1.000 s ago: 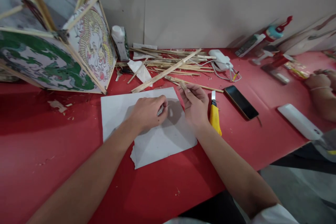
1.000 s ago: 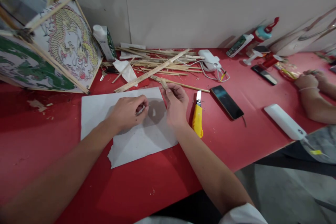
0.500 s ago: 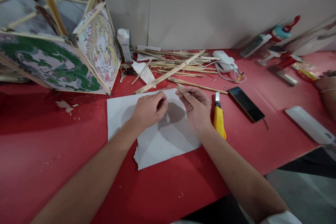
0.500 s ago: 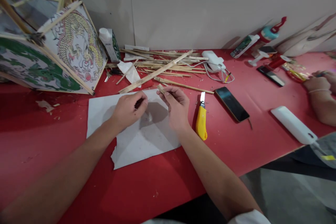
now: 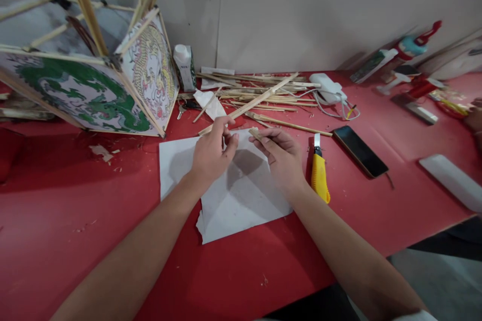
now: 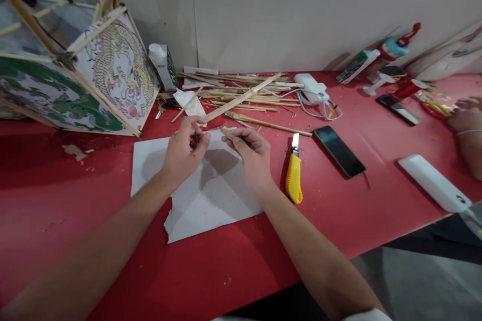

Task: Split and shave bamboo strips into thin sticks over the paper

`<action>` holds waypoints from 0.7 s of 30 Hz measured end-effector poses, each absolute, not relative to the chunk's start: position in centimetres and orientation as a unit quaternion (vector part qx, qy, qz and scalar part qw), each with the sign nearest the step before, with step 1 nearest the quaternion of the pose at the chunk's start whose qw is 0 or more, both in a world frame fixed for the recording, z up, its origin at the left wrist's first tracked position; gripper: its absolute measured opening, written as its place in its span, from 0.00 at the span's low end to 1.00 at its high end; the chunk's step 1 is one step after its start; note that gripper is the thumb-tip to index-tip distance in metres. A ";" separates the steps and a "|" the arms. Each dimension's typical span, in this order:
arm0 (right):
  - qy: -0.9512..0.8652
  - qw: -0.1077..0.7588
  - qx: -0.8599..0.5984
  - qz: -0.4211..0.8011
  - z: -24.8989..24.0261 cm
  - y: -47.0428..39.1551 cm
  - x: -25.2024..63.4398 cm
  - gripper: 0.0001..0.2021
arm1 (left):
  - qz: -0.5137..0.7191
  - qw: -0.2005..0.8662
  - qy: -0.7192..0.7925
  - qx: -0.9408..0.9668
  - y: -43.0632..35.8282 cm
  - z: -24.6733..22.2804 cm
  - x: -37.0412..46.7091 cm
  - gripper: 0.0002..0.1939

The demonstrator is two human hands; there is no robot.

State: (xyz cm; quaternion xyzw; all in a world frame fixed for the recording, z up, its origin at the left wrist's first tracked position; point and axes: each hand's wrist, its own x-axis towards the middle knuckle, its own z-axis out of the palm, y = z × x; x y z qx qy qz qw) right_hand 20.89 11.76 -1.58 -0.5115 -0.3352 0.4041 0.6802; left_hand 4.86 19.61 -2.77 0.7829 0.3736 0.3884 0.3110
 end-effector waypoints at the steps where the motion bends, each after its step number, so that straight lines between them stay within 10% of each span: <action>1: -0.345 0.674 -0.510 0.407 -1.7 11.7 20.8 0.05 | 0.376 0.304 0.365 0.796 19.5 -2.6 4.8 0.11; 21: -0.418 0.638 -0.526 0.377 -1.8 11.5 19.9 0.06 | 0.384 0.286 0.352 0.804 19.7 -2.5 4.9 0.06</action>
